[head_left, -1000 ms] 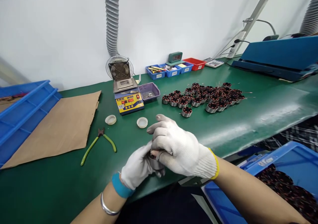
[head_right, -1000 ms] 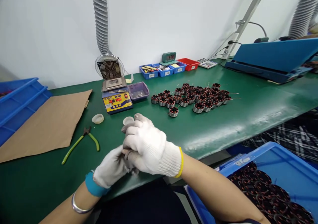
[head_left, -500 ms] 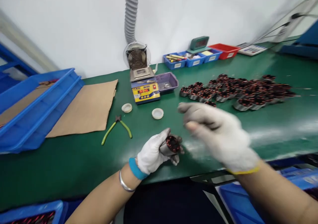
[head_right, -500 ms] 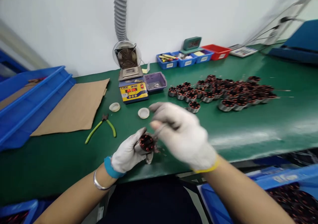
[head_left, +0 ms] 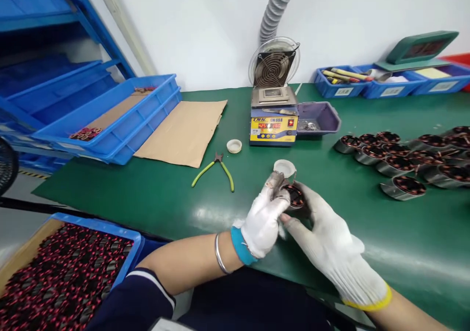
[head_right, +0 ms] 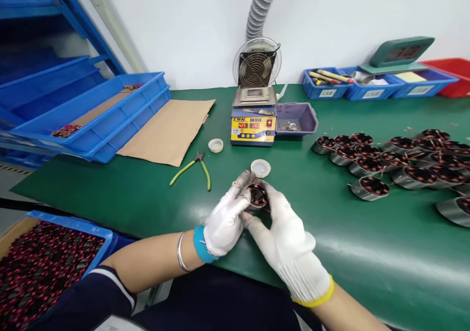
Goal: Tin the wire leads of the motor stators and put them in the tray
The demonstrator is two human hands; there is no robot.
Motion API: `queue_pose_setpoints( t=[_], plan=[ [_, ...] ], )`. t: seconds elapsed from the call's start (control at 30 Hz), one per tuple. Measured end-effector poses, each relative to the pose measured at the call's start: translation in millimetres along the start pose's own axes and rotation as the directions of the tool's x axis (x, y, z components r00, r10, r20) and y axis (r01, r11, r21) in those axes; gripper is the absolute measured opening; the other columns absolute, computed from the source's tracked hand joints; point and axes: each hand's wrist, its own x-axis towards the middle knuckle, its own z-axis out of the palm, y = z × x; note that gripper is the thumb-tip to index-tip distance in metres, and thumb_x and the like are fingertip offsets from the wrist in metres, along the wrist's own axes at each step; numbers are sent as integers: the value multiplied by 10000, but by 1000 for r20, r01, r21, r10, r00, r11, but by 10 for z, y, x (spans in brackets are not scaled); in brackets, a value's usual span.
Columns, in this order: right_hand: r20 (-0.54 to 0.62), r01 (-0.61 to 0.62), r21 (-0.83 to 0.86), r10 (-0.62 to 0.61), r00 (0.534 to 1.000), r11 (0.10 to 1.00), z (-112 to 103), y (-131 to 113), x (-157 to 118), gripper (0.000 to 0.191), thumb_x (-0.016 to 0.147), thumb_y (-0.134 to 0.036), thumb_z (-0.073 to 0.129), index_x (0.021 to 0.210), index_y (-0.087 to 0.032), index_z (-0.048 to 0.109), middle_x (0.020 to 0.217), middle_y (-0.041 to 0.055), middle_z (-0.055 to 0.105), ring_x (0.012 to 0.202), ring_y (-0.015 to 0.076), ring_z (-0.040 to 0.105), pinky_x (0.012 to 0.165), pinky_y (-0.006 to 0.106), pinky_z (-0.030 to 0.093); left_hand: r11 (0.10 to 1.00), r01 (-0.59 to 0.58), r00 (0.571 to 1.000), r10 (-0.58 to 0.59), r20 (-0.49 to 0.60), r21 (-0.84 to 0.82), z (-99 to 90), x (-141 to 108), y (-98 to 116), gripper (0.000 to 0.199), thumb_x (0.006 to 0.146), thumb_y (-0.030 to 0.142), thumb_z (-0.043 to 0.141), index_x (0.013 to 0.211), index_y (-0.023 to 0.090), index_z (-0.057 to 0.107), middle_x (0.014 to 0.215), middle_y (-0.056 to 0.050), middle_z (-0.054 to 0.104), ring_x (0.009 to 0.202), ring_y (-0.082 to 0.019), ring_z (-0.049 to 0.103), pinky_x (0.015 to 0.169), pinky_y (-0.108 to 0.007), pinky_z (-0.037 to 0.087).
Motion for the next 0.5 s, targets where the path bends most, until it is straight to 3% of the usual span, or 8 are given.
queue_pose_setpoints(
  t=[0.07,0.23,0.33,0.4,0.5],
  plan=[
    [-37,-77,16,78,996,997,35,-14,15,616,719,-490,658,1281,-256,564,1190,98,684,1027,302,681,886,467,567,998,3,1000,-4,19,57,2,-23,-15,416,843,213,645,1257,180,639,1397,-62,591,1390,-245,447,1179,-334,331],
    [128,-255,175,235,964,951,-98,-122,109,633,588,-491,739,1126,-214,551,972,96,724,821,253,706,683,368,604,998,-29,999,27,44,47,46,-26,38,391,811,232,669,1196,168,676,1297,-82,652,1358,-281,479,1156,-376,374],
    [186,-329,241,289,939,913,-185,-98,156,686,489,-460,814,1062,-217,525,916,80,720,801,243,697,655,351,595,997,-73,993,75,89,-31,49,-1,64,311,858,271,617,1135,156,697,1237,-92,680,1296,-268,542,1133,-375,394],
    [189,-314,296,267,945,902,-248,-25,197,682,473,-447,840,1037,-222,531,901,71,717,794,229,687,647,333,581,987,-127,990,133,55,-101,53,18,96,283,887,291,583,1112,161,695,1221,-90,685,1248,-252,579,1117,-369,404],
    [158,-280,383,236,959,880,-364,98,314,688,491,-480,860,1059,-232,560,924,64,710,787,203,670,663,317,563,979,-166,984,157,-82,-118,74,38,165,287,881,314,580,1118,171,656,1240,-93,661,1220,-236,592,1088,-354,413]
  ],
)
